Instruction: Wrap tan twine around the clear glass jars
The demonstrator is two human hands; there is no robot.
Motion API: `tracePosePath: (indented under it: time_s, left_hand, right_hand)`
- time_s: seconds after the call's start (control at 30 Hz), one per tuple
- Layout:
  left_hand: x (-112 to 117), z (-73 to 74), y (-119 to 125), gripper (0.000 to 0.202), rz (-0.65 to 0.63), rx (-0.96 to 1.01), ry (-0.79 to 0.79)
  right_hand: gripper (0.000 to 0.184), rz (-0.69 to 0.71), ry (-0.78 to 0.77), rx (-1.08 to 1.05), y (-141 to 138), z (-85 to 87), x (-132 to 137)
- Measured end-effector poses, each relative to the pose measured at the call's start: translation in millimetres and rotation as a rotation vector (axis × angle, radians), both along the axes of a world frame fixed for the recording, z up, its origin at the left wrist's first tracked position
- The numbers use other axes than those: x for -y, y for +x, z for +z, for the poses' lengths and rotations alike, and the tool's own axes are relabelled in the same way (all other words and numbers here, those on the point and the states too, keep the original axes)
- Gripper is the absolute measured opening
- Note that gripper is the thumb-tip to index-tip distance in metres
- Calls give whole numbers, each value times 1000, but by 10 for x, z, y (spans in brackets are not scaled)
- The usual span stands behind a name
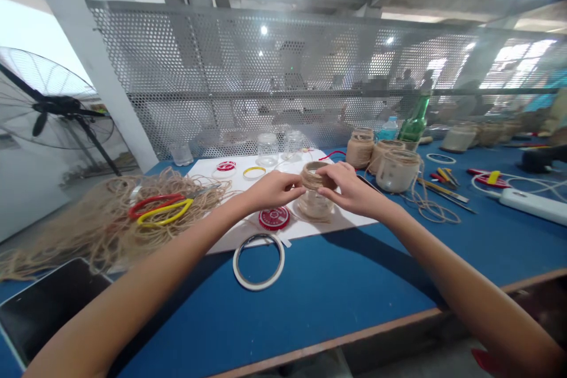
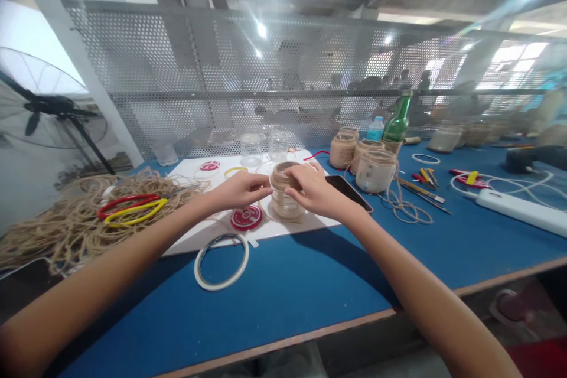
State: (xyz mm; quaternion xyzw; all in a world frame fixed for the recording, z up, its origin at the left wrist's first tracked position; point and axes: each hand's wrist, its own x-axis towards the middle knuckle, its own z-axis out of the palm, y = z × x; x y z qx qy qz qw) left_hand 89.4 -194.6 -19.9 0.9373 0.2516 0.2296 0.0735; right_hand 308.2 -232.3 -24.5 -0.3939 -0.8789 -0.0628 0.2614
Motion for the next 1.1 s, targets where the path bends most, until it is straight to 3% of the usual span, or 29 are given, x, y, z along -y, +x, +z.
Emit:
tracePosePath:
  time_s: [0.23,0.67,0.9,1.03,1.1]
  left_hand:
    - [-7,-20,-22,22,-3,-30,46]
    - [-17,-31,-3,28,78,-71,86]
    - [-30,-71,20,26,180,-36,20]
    - [-11,-56,13,58,167,12,-41]
    - [9,-30,13,64,118,2,-35]
  right_hand:
    - [33,7,-7,6,1,-15,26]
    - [26,4,24,-14,-19,-38,6]
    - [25,81,-87,-89,-6,-7,11]
    - [26,98,-121,-81,29,18,14]
    - [27,117,-145,-62,48,33,13]
